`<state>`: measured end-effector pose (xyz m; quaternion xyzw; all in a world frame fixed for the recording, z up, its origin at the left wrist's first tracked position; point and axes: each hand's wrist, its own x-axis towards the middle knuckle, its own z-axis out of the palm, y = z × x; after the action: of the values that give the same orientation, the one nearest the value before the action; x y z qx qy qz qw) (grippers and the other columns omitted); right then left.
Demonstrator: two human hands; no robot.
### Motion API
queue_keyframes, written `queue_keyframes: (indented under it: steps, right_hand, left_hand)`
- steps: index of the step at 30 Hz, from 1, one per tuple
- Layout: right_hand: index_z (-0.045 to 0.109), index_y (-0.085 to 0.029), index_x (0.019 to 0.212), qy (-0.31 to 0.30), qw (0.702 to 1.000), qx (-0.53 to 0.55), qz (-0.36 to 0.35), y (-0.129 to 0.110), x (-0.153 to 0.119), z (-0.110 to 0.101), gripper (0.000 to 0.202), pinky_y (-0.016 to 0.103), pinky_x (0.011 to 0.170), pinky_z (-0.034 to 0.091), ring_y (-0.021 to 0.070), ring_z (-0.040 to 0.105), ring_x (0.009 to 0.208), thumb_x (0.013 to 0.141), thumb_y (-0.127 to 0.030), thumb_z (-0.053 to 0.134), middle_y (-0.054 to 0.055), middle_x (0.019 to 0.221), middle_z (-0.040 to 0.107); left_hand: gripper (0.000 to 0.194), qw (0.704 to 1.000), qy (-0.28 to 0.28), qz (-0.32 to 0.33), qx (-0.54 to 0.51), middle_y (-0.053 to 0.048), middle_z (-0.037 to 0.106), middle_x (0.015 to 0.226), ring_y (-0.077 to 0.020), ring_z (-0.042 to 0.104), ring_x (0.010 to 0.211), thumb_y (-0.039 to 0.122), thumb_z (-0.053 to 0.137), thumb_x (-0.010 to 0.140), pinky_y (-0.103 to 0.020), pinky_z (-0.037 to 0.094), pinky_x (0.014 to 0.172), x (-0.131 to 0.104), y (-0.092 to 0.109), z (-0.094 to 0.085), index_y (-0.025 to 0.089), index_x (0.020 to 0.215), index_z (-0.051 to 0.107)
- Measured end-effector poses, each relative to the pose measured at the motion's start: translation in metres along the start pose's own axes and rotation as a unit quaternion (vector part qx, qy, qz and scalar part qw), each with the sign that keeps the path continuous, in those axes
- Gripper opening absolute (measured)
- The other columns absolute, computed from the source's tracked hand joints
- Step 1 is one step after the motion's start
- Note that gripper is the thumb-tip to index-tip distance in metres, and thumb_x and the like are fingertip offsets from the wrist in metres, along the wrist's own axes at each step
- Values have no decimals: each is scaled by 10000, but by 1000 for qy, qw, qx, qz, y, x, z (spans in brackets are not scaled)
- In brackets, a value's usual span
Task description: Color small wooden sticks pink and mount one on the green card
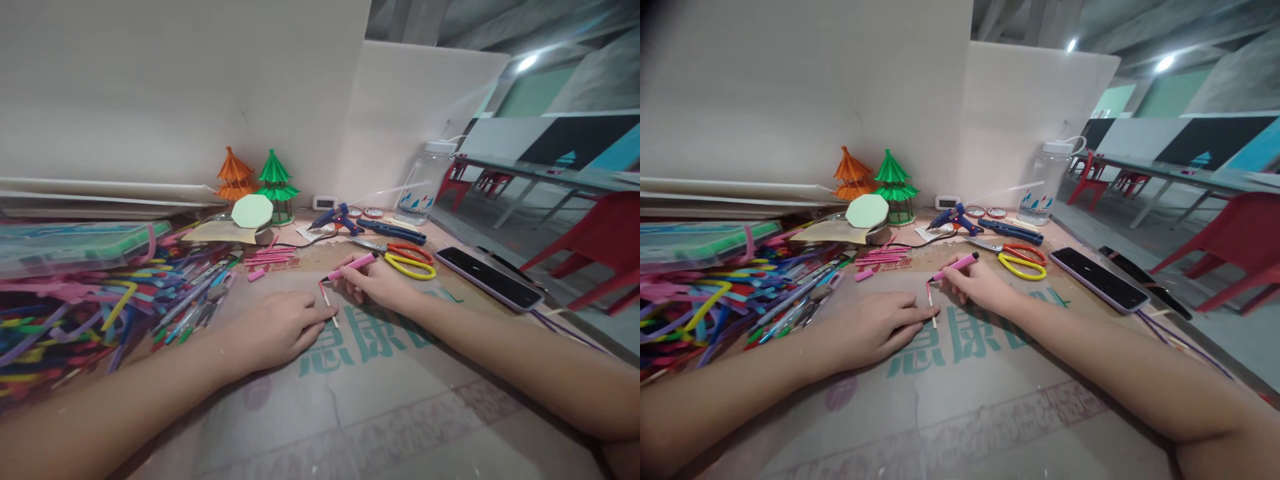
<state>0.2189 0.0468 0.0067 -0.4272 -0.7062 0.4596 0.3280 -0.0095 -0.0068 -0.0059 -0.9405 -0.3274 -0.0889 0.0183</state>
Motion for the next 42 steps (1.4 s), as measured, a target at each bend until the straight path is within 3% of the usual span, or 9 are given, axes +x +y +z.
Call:
queue_keyframes:
  steps: [7, 17, 24, 42]
  right_hand:
    - [548, -179, 824, -18, 1000, 8, 3, -1, -1, -1, 267, 204, 433, 413, 85, 518, 477, 884, -422, 641, 6, 656, 655]
    - [559, -176, 962, -5, 1000, 12, 2, 7, 2, -3, 279, 212, 407, 388, 81, 504, 410, 899, -434, 644, -30, 641, 630]
    - [564, -171, 831, -25, 1000, 15, -7, 5, 0, -3, 270, 205, 435, 409, 79, 502, 462, 898, -425, 625, 6, 646, 655]
    - [574, -170, 810, -39, 999, -8, -7, 5, 0, -3, 249, 213, 432, 387, 83, 493, 448, 885, -403, 620, 15, 635, 656]
  left_hand:
    - [400, 1000, 2, 4, -1, -47, 666, 909, -199, 641, 813, 295, 404, 1043, -291, 452, 676, 1, 0, 0, 291, 1382, 617]
    - [383, 1000, 3, 3, -8, -41, 665, 906, -196, 646, 811, 292, 414, 1040, -292, 462, 689, 1, -1, 0, 289, 1351, 638]
    - [395, 1000, 12, 10, 0, -38, 669, 931, -199, 652, 833, 291, 401, 1048, -305, 469, 713, -1, 0, 0, 295, 1387, 603]
    - [384, 1000, 7, 4, -18, -40, 677, 946, -197, 664, 858, 287, 424, 1040, -297, 483, 721, 1, 0, 0, 289, 1363, 632]
